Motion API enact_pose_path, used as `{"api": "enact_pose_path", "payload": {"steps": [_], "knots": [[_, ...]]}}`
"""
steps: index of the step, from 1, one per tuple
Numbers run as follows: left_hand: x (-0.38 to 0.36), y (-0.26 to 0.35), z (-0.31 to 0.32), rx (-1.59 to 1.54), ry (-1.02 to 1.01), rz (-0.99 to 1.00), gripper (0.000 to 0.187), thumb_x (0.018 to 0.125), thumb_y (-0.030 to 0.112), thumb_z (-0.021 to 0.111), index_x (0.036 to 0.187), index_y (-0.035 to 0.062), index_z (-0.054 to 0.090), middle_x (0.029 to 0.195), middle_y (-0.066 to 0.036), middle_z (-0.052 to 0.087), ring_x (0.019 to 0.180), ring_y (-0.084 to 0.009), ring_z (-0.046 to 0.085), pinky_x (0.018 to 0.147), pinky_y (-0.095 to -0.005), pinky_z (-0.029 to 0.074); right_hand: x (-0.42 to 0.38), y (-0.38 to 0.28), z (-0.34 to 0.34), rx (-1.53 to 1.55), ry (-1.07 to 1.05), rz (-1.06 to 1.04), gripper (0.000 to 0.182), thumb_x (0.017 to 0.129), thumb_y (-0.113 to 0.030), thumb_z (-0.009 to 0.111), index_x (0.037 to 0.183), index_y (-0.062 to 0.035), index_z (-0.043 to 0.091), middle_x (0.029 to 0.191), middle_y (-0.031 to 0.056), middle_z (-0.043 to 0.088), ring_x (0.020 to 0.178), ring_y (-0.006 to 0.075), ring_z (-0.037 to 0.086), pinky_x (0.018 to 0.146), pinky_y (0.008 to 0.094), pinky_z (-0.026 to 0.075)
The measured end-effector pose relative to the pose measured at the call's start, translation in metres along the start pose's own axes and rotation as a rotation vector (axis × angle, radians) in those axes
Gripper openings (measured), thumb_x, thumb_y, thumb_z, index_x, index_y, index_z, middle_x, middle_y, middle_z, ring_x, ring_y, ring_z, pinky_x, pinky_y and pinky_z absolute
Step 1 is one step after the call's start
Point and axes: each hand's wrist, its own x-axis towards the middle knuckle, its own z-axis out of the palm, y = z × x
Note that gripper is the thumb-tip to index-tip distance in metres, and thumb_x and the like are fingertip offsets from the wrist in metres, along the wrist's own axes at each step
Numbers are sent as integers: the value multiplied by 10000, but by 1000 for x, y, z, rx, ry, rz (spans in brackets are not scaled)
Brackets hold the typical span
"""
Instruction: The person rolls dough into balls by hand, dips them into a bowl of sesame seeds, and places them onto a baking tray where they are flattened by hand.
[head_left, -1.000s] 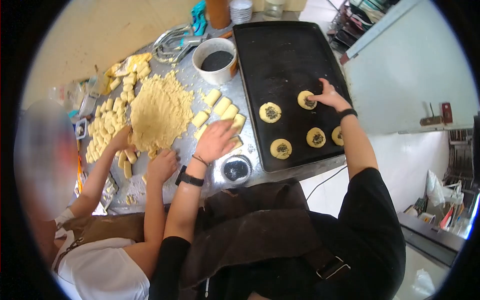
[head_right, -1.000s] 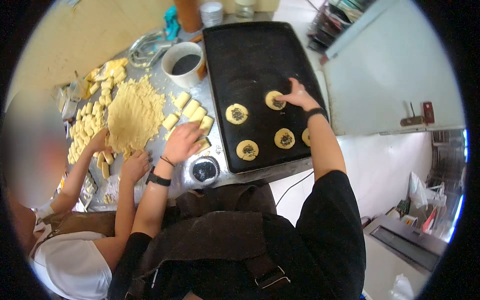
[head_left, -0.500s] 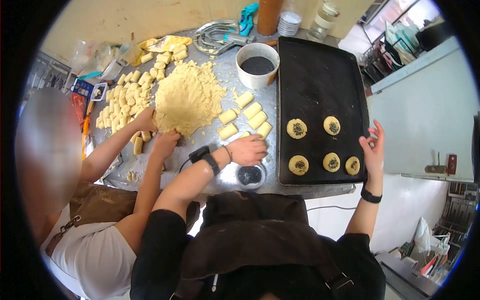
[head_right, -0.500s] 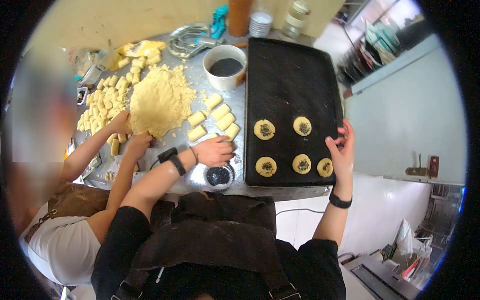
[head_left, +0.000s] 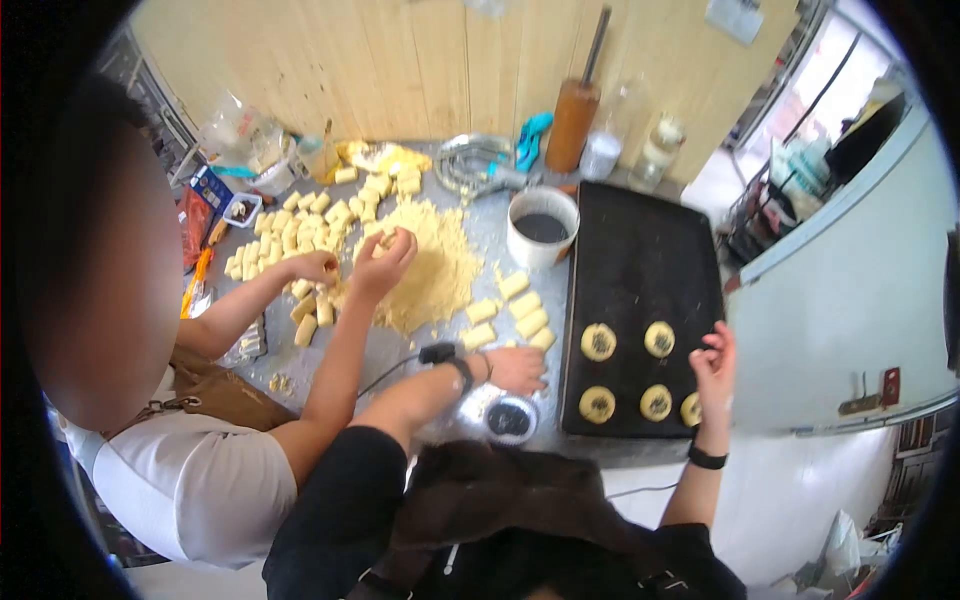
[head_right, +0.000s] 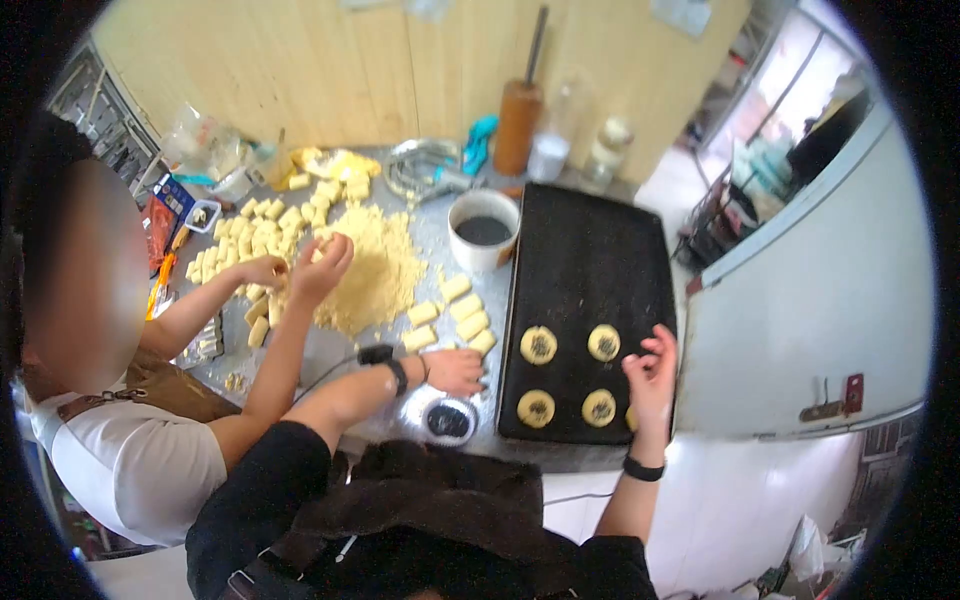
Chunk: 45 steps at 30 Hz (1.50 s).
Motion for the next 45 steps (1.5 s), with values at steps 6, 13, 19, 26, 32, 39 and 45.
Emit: {"api": "enact_pose_path", "payload": {"steps": [6,13,19,26,32,39,45], "knots": [[20,23,-58,-119,297,-387,255,853,294,601,1035,116,615,911,-107,570,892,-300,560,856,-419,443,0,-45,91,-82,-191,-93,620,776,-26,694,1346,-106,465,1176,67,509,876,98,520,739,239,464],[71,85,-96,-1788,1512,-1075,403,1027,408,346,1130,115,604,1104,-78,618,1047,-199,586,960,-413,452,-54,-53,191,-157,-380,-313,408,894,-190,579,1255,-9,519,1218,169,535,1119,309,532,954,399,423],[67,146,-135,-2150,1810,-1007,432,1017,427,368,1242,89,516,1193,-96,585,1147,-225,547,1010,-386,431,-109,-52,224,-352,-499,-347,322,915,-180,504,1202,-45,566,1126,163,587,1080,332,553,926,408,434],[39,162,-91,-2022,1907,-1040,392,1018,405,349,1148,106,567,1117,-92,624,1063,-234,587,960,-401,467,-133,-61,235,-363,-542,-498,291,894,-158,497,1157,-79,594,1112,148,588,1078,328,550,902,410,440],[46,172,-122,-1933,1847,-1150,386,1036,365,302,1048,86,568,1088,-59,611,999,-216,591,917,-384,475,-120,-41,240,666,-769,239,373,991,-298,417,1251,-54,526,1260,103,583,1194,235,527,1004,362,396],[54,171,-200,-1258,1457,-891,622,1014,450,269,1428,-6,350,1476,-148,361,1381,-253,307,1151,-374,195,-161,-46,224,764,-663,144,597,1011,-356,380,1490,-19,265,1533,126,296,1450,248,190,1182,367,116],[100,178,-162,-614,1203,-873,772,995,555,243,1496,-26,159,1554,-193,201,1440,-314,200,1171,-413,132,-118,-114,174,849,-466,-231,799,947,-558,380,1506,-16,201,1590,137,163,1475,253,115,1187,403,25]]}}
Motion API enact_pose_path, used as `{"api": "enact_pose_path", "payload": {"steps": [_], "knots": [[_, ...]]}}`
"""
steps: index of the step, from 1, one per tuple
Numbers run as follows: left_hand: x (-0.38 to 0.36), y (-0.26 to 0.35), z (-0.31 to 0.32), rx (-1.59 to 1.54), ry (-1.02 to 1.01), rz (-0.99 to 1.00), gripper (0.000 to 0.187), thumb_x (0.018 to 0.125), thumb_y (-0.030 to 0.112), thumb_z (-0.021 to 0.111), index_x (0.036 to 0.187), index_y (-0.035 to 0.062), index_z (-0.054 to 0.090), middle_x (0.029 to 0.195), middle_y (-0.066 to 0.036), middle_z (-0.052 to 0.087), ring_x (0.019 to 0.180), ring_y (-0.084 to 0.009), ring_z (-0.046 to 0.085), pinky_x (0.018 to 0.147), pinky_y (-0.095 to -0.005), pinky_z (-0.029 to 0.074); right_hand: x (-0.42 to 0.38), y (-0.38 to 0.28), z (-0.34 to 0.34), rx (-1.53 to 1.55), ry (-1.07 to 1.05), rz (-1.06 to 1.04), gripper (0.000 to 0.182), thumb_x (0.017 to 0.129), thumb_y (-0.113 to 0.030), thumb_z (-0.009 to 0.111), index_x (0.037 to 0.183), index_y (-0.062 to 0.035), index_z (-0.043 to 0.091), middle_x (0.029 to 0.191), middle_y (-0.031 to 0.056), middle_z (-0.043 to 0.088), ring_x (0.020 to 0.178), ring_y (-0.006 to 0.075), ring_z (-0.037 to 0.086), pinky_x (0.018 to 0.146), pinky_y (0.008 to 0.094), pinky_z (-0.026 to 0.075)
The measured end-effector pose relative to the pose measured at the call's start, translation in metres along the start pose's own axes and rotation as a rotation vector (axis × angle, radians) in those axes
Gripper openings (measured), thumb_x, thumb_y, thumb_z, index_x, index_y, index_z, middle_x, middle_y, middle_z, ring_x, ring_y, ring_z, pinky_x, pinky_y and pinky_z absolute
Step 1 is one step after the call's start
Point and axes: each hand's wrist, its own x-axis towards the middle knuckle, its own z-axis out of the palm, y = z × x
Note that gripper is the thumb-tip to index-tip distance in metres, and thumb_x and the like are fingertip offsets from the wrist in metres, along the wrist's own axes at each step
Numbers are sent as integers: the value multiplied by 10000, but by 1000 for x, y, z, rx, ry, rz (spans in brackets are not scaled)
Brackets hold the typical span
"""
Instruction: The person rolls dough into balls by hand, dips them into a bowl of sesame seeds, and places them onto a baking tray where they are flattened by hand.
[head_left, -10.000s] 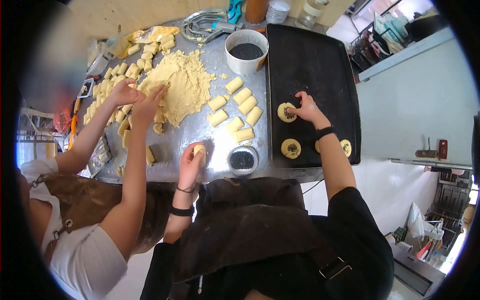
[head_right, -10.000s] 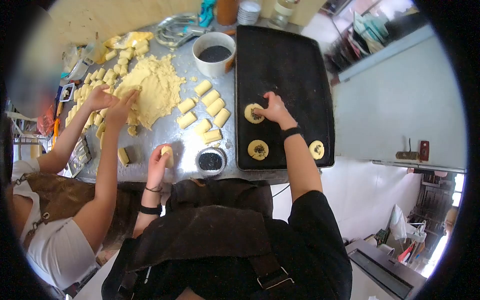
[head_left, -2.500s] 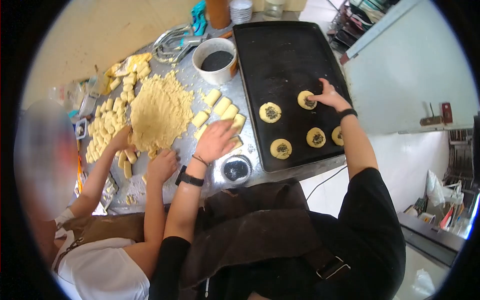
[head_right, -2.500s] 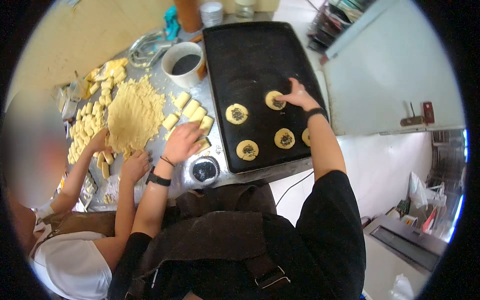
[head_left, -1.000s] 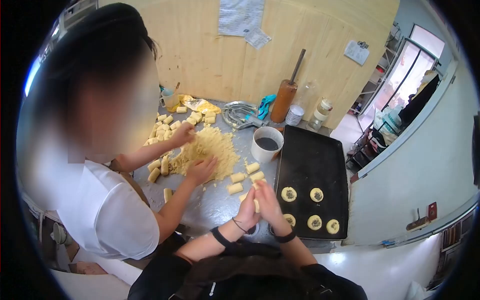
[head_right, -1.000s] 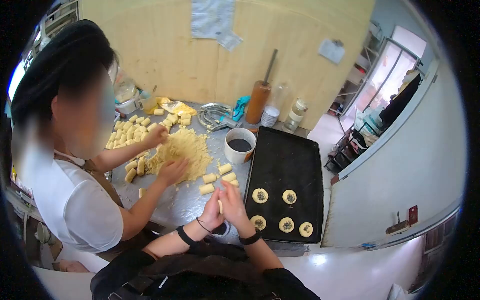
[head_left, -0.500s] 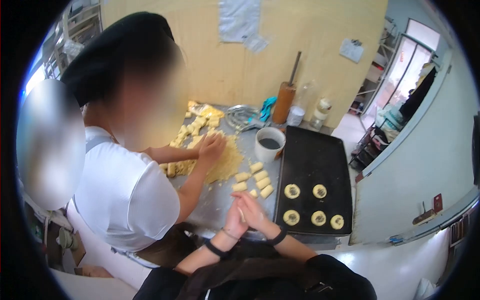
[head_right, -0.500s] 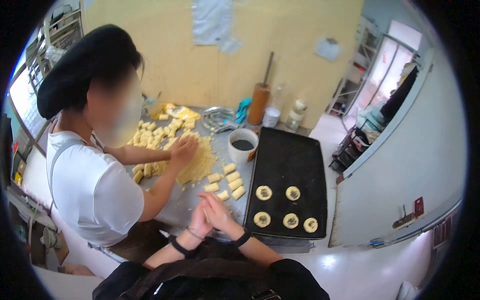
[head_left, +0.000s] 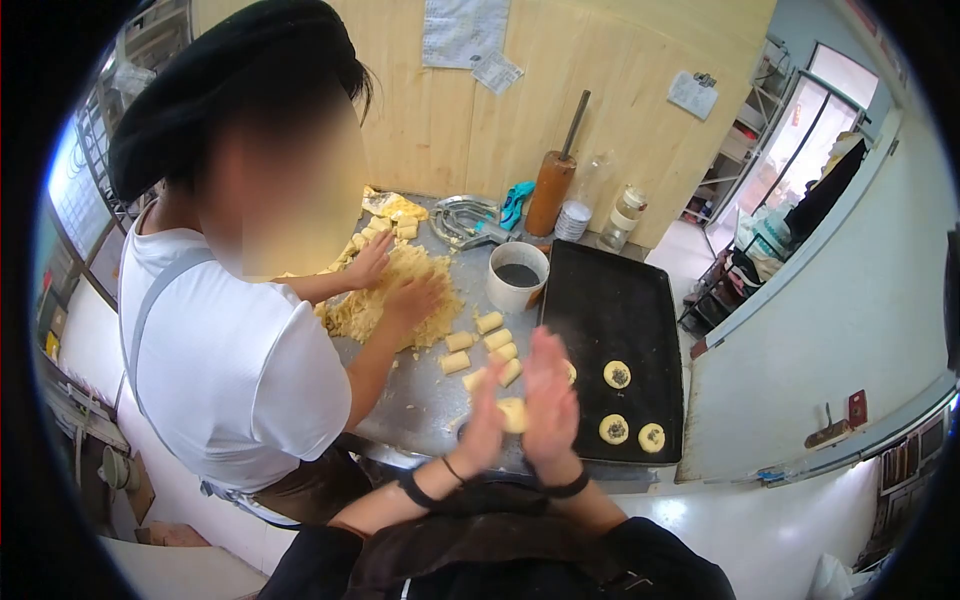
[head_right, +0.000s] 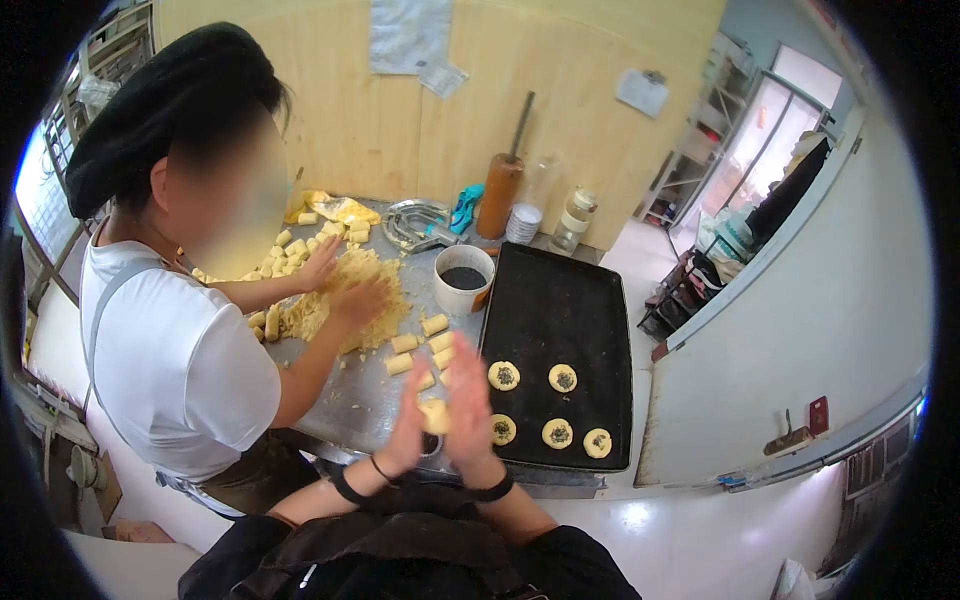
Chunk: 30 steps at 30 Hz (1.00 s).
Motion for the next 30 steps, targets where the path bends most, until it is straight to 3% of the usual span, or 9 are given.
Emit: {"api": "enact_pose_path", "payload": {"steps": [2,5,10,13,17,18,21,25,30], "knots": [[-6,23,13,103,-153,99,796,992,566,247,1505,-32,134,1566,-203,179,1451,-326,178,1175,-419,120,21,-8,-20,-56,162,36,816,945,-575,387,1504,-14,193,1588,138,174,1470,273,138,1188,406,28],[10,30,17,112,-165,144,792,990,569,241,1499,-33,165,1561,-209,188,1450,-338,179,1174,-424,124,-19,18,-26,-43,-72,292,853,938,-593,399,1515,-19,141,1596,133,134,1471,283,126,1187,407,22],[34,4,15,27,2,66,798,984,591,206,1487,-28,228,1553,-216,203,1443,-361,188,1169,-435,139,-20,-21,-20,-148,-100,-55,885,932,-638,321,1521,-7,125,1586,181,151,1477,299,107,1185,422,-7],[15,45,43,232,-239,168,808,977,612,175,1497,-4,220,1552,-219,202,1441,-380,183,1169,-449,123,19,-37,-36,-236,91,46,769,982,-542,307,1522,-20,142,1589,162,161,1478,282,118,1186,430,41],[33,37,47,205,-124,142,763,992,563,214,1467,-30,282,1525,-226,270,1431,-360,226,1165,-438,151,-34,-15,-37,-134,-258,168,737,1011,-513,245,1500,31,150,1581,166,156,1471,259,125,1190,390,73],[33,29,48,223,-98,129,756,994,555,221,1463,-33,290,1520,-225,282,1429,-355,234,1164,-435,157,-35,-22,-42,-305,-310,100,771,994,-532,283,1500,35,150,1581,167,161,1470,262,126,1190,376,65],[31,18,52,276,-28,89,736,999,534,244,1449,-43,313,1507,-221,318,1422,-340,257,1162,-427,176,8,-39,-55,143,-26,-45,702,998,-431,345,1504,21,163,1579,174,167,1476,267,112,1193,417,63],[34,39,67,80,184,-29,757,995,557,211,1447,-40,320,1495,-201,351,1413,-348,276,1159,-439,170,-22,-21,-63,80,-163,304,719,1010,-462,276,1510,31,122,1576,191,166,1474,286,104,1188,369,43],[35,17,83,185,21,-24,760,999,557,188,1441,-47,319,1511,-200,323,1424,-334,259,1162,-428,165,18,-59,-76,39,-119,48,799,969,-555,295,1518,1,125,1585,195,136,1480,295,96,1188,407,63]]}}
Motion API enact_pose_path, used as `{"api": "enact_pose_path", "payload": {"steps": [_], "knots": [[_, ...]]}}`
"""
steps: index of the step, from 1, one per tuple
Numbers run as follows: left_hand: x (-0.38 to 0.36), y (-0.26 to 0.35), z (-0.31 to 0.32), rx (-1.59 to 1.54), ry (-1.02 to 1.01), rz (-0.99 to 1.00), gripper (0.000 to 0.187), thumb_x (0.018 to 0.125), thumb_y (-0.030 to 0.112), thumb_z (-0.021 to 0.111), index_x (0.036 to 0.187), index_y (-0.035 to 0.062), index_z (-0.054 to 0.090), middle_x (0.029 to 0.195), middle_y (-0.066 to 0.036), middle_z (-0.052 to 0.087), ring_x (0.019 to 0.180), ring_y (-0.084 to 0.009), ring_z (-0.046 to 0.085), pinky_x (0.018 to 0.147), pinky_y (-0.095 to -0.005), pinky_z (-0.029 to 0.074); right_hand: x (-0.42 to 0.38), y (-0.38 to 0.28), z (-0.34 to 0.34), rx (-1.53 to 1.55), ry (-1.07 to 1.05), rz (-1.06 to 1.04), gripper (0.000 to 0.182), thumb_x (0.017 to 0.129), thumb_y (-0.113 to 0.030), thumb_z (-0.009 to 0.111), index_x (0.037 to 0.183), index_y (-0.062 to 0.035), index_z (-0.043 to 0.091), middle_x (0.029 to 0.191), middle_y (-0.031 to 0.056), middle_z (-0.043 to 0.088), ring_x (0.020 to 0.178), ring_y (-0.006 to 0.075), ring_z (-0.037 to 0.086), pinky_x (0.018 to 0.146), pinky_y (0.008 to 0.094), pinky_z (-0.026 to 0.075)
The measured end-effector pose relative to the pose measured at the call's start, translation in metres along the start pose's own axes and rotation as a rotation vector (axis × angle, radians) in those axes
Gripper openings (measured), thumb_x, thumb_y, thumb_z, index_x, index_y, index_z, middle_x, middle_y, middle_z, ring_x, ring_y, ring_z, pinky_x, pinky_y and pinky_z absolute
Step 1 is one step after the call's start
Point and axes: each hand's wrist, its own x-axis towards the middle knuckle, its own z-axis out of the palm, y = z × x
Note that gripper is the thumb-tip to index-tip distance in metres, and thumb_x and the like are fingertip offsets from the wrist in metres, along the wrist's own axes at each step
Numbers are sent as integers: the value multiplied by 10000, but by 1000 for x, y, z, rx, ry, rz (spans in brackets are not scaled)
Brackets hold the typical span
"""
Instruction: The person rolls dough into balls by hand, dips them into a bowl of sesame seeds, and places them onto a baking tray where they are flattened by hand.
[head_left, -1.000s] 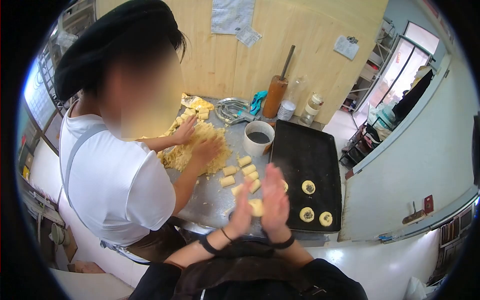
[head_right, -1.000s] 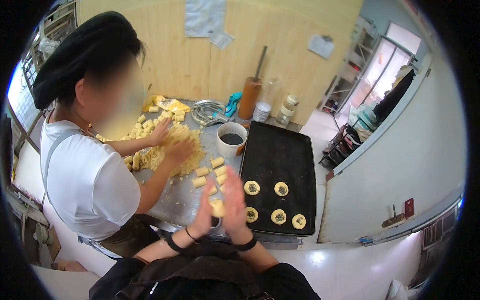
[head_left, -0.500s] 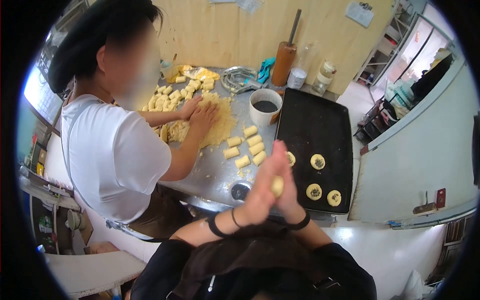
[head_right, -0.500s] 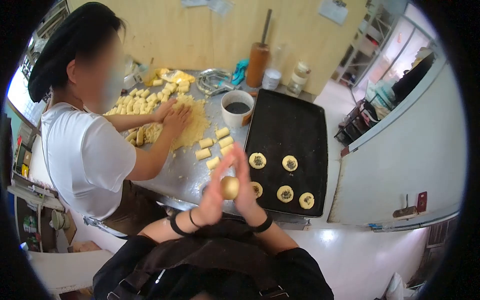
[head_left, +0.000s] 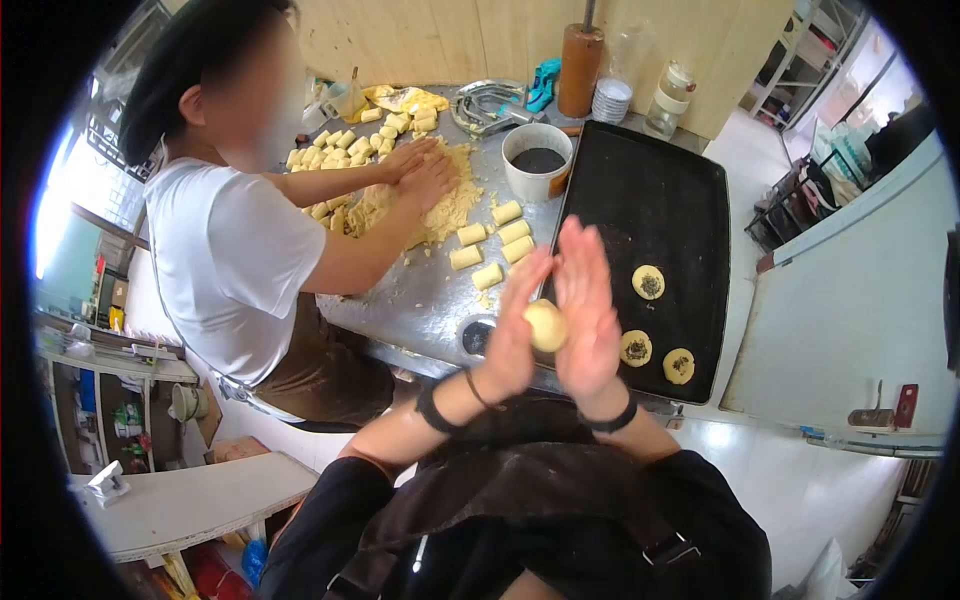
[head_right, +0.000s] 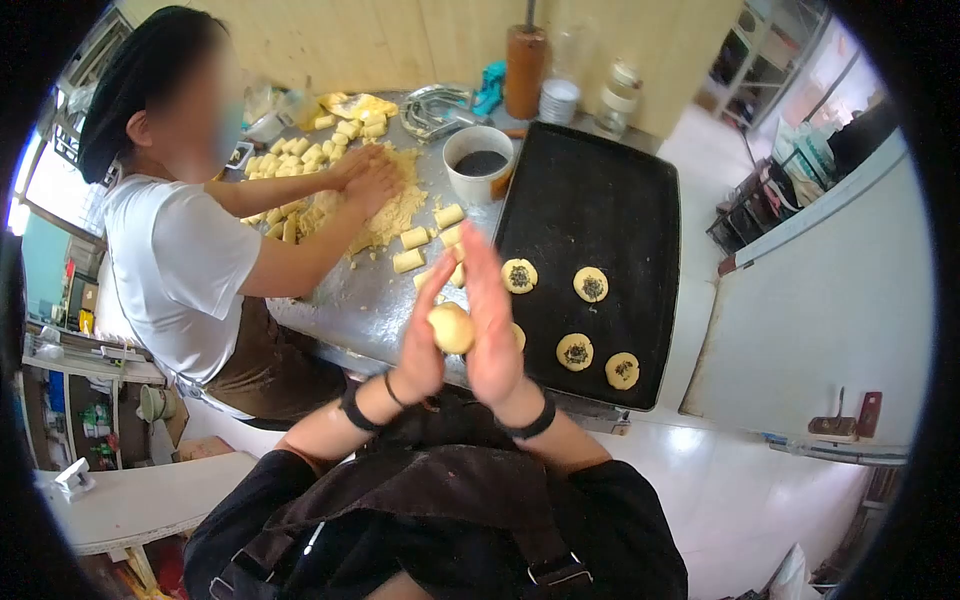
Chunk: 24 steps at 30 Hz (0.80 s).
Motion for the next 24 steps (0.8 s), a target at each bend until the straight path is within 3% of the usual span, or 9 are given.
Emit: {"api": "enact_pose_path", "payload": {"steps": [3,5,8,11,13,15,19,20,24], "knots": [[-4,26,12,-88,20,-60,789,986,600,208,1461,-24,292,1513,-187,326,1424,-305,273,1175,-426,150,-4,27,-27,-172,-14,136,739,999,-496,254,1499,41,167,1583,182,160,1472,280,128,1188,372,74],[17,27,3,-348,340,-116,693,1012,525,234,1462,2,294,1512,-180,329,1423,-292,276,1179,-434,160,-34,27,-17,-223,-195,228,747,994,-506,252,1496,44,193,1575,183,180,1470,298,126,1184,381,76],[21,20,9,-559,407,-238,572,1031,397,266,1444,7,334,1507,-168,346,1411,-271,298,1176,-406,184,-27,4,-15,-252,-276,62,748,984,-514,261,1482,43,245,1566,203,195,1469,321,134,1179,410,81],[-13,8,30,-323,103,-240,607,1039,406,227,1436,-36,347,1478,-161,389,1374,-260,361,1152,-385,228,-1,16,-33,-364,-86,-38,723,997,-488,271,1474,55,249,1544,213,243,1443,332,212,1169,395,148],[-9,15,21,-242,174,-322,648,1034,460,229,1439,-34,339,1481,-167,386,1379,-268,356,1154,-396,234,-13,33,-38,-451,-73,30,743,997,-510,285,1474,57,241,1529,236,258,1433,353,229,1164,404,172],[13,16,13,-628,482,-275,653,1025,480,254,1441,-17,336,1492,-172,373,1373,-293,363,1163,-418,239,-36,34,-30,-523,-225,5,743,995,-514,297,1473,53,245,1523,250,257,1426,375,236,1160,428,176],[-10,-17,5,-883,219,-553,654,1019,500,281,1465,22,302,1488,-158,376,1383,-287,347,1157,-418,255,-16,25,-17,-669,-343,-153,671,961,-492,376,1445,-26,380,1532,219,260,1413,426,237,1144,518,164],[-23,-14,9,-917,321,-708,631,1025,481,282,1470,34,296,1484,-155,378,1387,-279,343,1135,-413,303,-8,23,-19,-852,-354,-105,638,942,-468,413,1457,-93,383,1543,179,266,1413,421,238,1135,562,143],[-59,-60,-38,-1107,147,-984,530,1039,452,285,1340,46,443,1264,-131,566,1109,-239,578,954,-355,489,-1,31,-34,-1125,-261,-26,603,936,-446,436,1457,-146,385,1514,173,316,1396,419,263,1125,591,143]]}}
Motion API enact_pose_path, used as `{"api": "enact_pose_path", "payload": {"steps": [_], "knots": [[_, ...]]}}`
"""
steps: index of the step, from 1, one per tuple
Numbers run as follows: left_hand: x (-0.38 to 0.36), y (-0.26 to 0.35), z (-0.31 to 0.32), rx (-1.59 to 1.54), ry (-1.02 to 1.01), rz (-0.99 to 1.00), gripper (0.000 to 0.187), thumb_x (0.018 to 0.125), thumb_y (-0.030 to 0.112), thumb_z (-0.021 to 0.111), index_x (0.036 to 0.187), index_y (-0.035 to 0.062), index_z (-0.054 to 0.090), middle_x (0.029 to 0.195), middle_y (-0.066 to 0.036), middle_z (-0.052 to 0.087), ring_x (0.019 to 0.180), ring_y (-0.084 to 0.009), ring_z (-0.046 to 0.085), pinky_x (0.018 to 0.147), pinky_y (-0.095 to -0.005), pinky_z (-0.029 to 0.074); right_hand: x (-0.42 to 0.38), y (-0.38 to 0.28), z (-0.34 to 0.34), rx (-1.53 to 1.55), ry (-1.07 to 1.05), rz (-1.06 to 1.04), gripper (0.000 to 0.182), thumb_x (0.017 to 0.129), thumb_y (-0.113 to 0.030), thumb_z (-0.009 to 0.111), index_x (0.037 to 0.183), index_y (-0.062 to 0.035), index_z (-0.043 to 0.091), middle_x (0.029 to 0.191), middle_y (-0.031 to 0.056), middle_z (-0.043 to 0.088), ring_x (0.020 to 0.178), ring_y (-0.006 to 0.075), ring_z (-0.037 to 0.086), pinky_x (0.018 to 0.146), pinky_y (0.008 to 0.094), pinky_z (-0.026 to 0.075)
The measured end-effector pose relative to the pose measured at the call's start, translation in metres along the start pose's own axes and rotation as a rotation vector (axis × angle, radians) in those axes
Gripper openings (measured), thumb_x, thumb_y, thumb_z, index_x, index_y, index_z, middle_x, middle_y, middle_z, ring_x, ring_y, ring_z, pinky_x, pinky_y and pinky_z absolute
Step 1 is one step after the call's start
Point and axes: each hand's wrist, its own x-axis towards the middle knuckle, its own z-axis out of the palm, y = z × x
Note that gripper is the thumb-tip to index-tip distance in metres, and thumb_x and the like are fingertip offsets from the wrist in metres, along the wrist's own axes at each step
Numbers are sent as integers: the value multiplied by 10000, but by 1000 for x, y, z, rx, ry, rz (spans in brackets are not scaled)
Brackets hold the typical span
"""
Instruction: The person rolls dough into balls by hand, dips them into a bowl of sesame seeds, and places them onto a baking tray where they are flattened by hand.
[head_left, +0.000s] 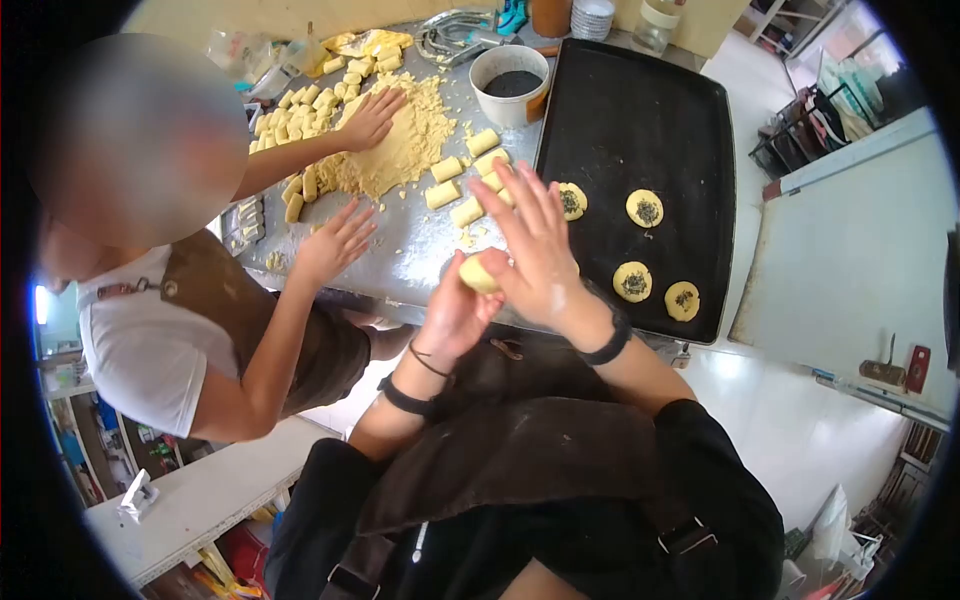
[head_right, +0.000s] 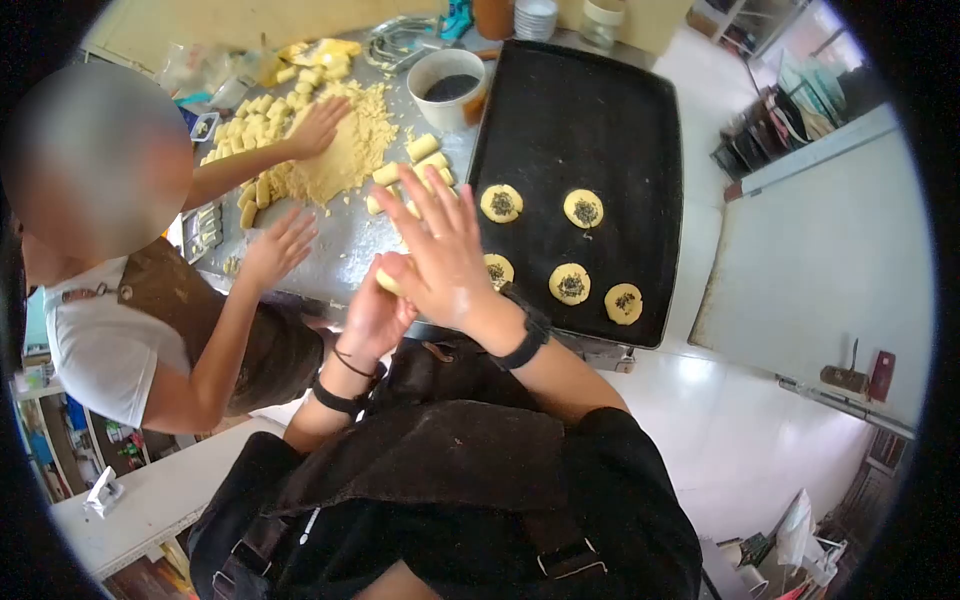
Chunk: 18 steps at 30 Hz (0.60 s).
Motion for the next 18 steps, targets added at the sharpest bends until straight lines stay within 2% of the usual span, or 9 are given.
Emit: {"api": "enact_pose_path", "payload": {"steps": [2,3,5,8,11,12,16,18], "knots": [[2,14,-33,-7,-194,-22,515,1038,457,296,1280,46,491,1178,-114,607,993,-210,619,887,-330,521,-9,13,-10,104,51,54,595,940,-425,449,1447,-119,392,1502,182,329,1387,417,277,1128,570,162],[-8,20,-13,251,184,109,434,1048,382,337,1223,31,523,1096,-112,623,912,-192,634,814,-292,531,-14,19,-18,124,77,71,552,955,-358,449,1425,-72,406,1486,196,344,1373,409,299,1133,517,198],[-4,25,-35,611,343,298,301,997,264,518,1205,49,543,1092,-90,625,917,-200,630,808,-290,520,-32,30,-29,86,97,139,515,961,-290,438,1408,-35,417,1477,204,353,1372,395,306,1134,472,217],[-1,30,-64,1224,356,342,345,877,153,676,1188,63,557,1070,-89,623,927,-228,627,807,-315,512,-56,38,-45,47,119,276,501,960,-247,425,1403,-13,417,1478,209,351,1378,373,305,1138,455,210],[11,15,-80,1503,244,384,442,772,127,750,1166,65,559,1025,-110,612,906,-278,619,805,-361,506,-79,52,-52,38,160,316,501,966,-255,408,1401,-8,419,1480,213,347,1387,354,298,1143,440,199],[14,13,-78,1660,167,462,425,745,124,749,1121,70,557,1005,-149,586,922,-343,600,805,-406,505,-84,52,-52,42,176,330,502,967,-261,407,1400,-8,421,1478,212,350,1386,352,300,1142,439,200],[27,-1,-73,1846,225,300,401,721,133,752,1061,71,550,1022,-167,568,946,-389,588,790,-447,495,-88,49,-52,28,198,356,507,974,-286,398,1396,-5,425,1470,209,363,1377,351,313,1136,441,213],[35,-6,-83,1904,167,347,418,711,129,754,1073,73,555,1004,-173,568,924,-402,585,792,-453,494,-87,46,-51,22,185,350,510,969,-288,409,1393,-6,428,1464,209,372,1370,355,324,1133,444,221]]}}
